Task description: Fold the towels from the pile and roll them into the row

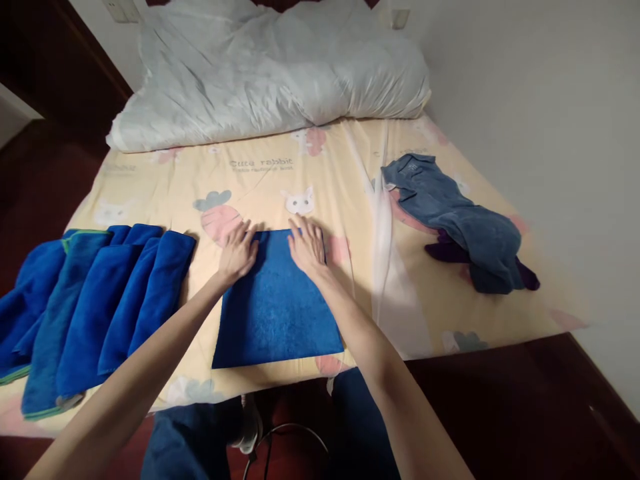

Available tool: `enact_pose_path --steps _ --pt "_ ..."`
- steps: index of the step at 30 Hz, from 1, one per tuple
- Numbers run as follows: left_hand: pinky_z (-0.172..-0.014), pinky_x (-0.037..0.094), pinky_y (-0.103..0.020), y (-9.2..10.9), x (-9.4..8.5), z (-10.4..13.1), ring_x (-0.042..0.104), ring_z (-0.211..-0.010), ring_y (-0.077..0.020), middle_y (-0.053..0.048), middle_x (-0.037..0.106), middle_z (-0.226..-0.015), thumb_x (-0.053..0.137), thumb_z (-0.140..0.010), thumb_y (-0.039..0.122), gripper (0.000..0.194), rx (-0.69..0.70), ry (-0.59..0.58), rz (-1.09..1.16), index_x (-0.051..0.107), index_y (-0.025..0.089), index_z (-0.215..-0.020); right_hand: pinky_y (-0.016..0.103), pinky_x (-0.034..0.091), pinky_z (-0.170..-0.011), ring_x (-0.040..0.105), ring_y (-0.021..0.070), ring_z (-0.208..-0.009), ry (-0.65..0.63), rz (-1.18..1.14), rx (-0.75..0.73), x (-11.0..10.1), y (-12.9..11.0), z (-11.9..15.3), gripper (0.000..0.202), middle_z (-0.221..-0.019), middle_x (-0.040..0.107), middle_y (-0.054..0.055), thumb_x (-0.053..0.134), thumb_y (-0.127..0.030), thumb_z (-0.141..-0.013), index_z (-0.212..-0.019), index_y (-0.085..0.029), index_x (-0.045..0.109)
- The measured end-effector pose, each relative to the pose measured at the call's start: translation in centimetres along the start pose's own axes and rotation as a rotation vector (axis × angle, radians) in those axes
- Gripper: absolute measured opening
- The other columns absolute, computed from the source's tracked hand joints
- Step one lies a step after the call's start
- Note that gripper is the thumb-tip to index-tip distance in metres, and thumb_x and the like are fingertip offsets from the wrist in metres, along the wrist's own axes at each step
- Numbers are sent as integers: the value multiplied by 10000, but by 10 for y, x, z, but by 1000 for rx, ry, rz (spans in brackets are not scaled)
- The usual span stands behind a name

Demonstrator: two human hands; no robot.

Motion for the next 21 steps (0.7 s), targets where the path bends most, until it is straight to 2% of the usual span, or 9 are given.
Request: enact_pose_path --steps 2,4,7,9,12,14,16,18,21 --pt "-1241 225 -492 6 14 12 259 -1528 -302 -112 361 -1621 376 -1011 406 558 60 -90 -5 453 171 -1511 471 217 -1256 288 260 -1522 -149 5 -127 16 -9 15 527 -1642 331 84 370 -375 -1049 -1532 -178 445" --pt "-1258 197 -490 -5 21 18 237 -1540 -299 -112 332 -1635 361 -1013 438 585 25 -113 -10 446 162 -1522 459 178 -1275 254 233 -1540 -217 18 -102 26 9 23 557 -1649 318 69 329 -431 -1058 -1555 -192 411" --pt "-1265 185 -499 -25 21 16 235 -1542 -297 -113 310 -1643 358 -1011 450 605 -34 -91 -17 423 165 -1540 488 160 -1277 236 235 -1548 -180 43 47 24 46 19 570 -1650 308 77 287 -428 -1066 -1578 -190 367" --pt "-1268 157 -524 -24 16 15 213 -1548 -310 -126 305 -1641 362 -1006 429 606 -53 -62 -38 423 145 -1538 540 131 -1271 237 265 -1547 -132 69 96 16 52 15 563 -1640 322 107 299 -385 -1063 -1577 -164 367" --pt "-1280 100 -529 10 8 28 158 -1560 -309 -145 266 -1650 354 -1007 384 604 34 -49 -64 417 99 -1536 580 60 -1270 187 288 -1561 -83 95 23 7 18 24 571 -1649 277 133 319 -321 -1049 -1582 -119 347" --pt "-1289 106 -496 45 12 48 153 -1563 -280 -131 249 -1656 341 -1012 360 597 169 -105 -49 397 104 -1548 535 69 -1285 164 253 -1568 -121 65 -108 10 -20 43 583 -1658 257 105 316 -302 -1044 -1601 -129 302" --pt "-1290 142 -469 69 19 71 183 -1558 -253 -109 259 -1654 332 -1015 337 587 255 -166 -26 375 135 -1564 485 110 -1292 187 213 -1563 -193 19 -205 17 -47 66 586 -1655 275 73 300 -305 -1048 -1614 -159 265" --pt "-1283 176 -463 73 22 86 219 -1549 -247 -98 276 -1649 332 -1017 337 585 236 -178 -16 358 162 -1575 466 135 -1290 212 201 -1556 -223 -4 -188 21 -50 82 583 -1654 278 67 281 -339 -1057 -1614 -166 265" --pt "-1277 188 -465 52 18 90 238 -1543 -257 -92 278 -1650 339 -1021 381 591 119 -132 -13 361 178 -1575 466 134 -1288 212 217 -1557 -191 11 -49 16 -23 86 602 -1659 251 91 270 -398 -1064 -1602 -128 294"
Point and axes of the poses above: each hand's wrist, its own z-axis away from the middle knuckle, its own x-axis out of the palm, y = z × x, the point moved 8 cm from there along -z, towards the middle knuckle
